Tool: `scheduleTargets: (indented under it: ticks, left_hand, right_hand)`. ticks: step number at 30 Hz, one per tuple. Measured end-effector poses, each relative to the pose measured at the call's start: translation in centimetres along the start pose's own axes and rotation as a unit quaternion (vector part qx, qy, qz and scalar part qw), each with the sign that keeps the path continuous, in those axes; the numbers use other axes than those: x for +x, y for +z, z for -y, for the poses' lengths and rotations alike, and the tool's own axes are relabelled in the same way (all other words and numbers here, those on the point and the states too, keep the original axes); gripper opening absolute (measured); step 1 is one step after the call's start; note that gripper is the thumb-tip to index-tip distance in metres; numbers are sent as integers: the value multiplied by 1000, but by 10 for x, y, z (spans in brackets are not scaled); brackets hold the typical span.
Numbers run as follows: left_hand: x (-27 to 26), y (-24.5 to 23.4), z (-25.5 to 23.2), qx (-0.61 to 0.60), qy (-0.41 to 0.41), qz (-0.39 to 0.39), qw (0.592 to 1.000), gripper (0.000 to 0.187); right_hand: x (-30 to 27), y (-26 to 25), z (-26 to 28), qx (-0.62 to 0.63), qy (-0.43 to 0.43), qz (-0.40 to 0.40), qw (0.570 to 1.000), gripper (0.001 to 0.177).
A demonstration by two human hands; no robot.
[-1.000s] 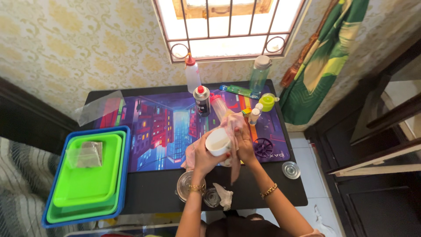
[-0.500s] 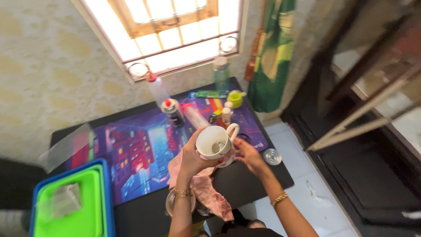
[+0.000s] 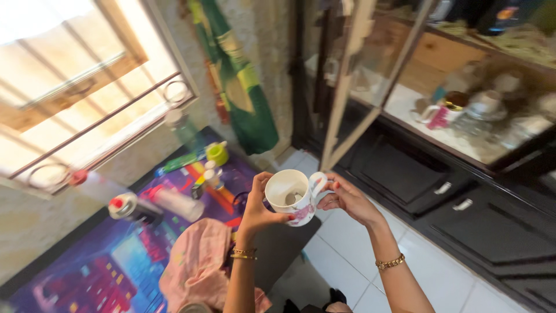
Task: The person wipes various containers and a mug with a pink cloth and places some of them inside a glass cabinet. The person also sorts small plastic items into a green organizer tray on a blue table.
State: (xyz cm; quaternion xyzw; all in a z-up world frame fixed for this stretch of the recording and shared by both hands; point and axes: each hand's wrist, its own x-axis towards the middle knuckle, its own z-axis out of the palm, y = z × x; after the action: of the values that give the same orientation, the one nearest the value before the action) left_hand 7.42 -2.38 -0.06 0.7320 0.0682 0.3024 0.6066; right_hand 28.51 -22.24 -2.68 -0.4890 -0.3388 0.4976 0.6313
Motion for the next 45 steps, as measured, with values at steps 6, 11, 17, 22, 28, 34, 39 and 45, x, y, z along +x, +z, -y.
scheduleTargets:
  ticks: [6, 11, 17, 22, 28, 34, 39, 45]
  left_hand:
    - [41, 69, 15, -52, -16, 96, 994, 96]
    - [71, 137, 15, -113, -20, 165, 980, 96]
    - [97, 215, 2, -122, 5, 226, 966, 95]
    - [113, 277, -5, -122, 38, 271, 954, 96]
    - [117, 348, -7, -88, 30, 265, 960, 97]
    - [120, 401, -10, -55, 27, 267, 962, 97]
    - [149, 428, -2, -27, 48, 260, 964, 101]
    - [203, 455, 14, -57, 59, 261, 962, 104]
  right_hand:
    - [-58, -52, 22, -23, -32, -89, 995, 30]
    - [-109, -91, 42, -33, -26, -164, 986, 39]
    - [-172, -133, 63, -10, -37, -215, 976, 34]
    - [-227, -159, 78, -23, -37, -288, 957, 30]
    - [-281, -196, 76, -19, -103, -342, 934, 26]
    - [-304, -215, 94, -54, -77, -410, 907, 31]
    - [-302, -242, 100, -41, -121, -413, 902, 36]
    - [-283, -283, 116, -38, -182, -420, 888, 37]
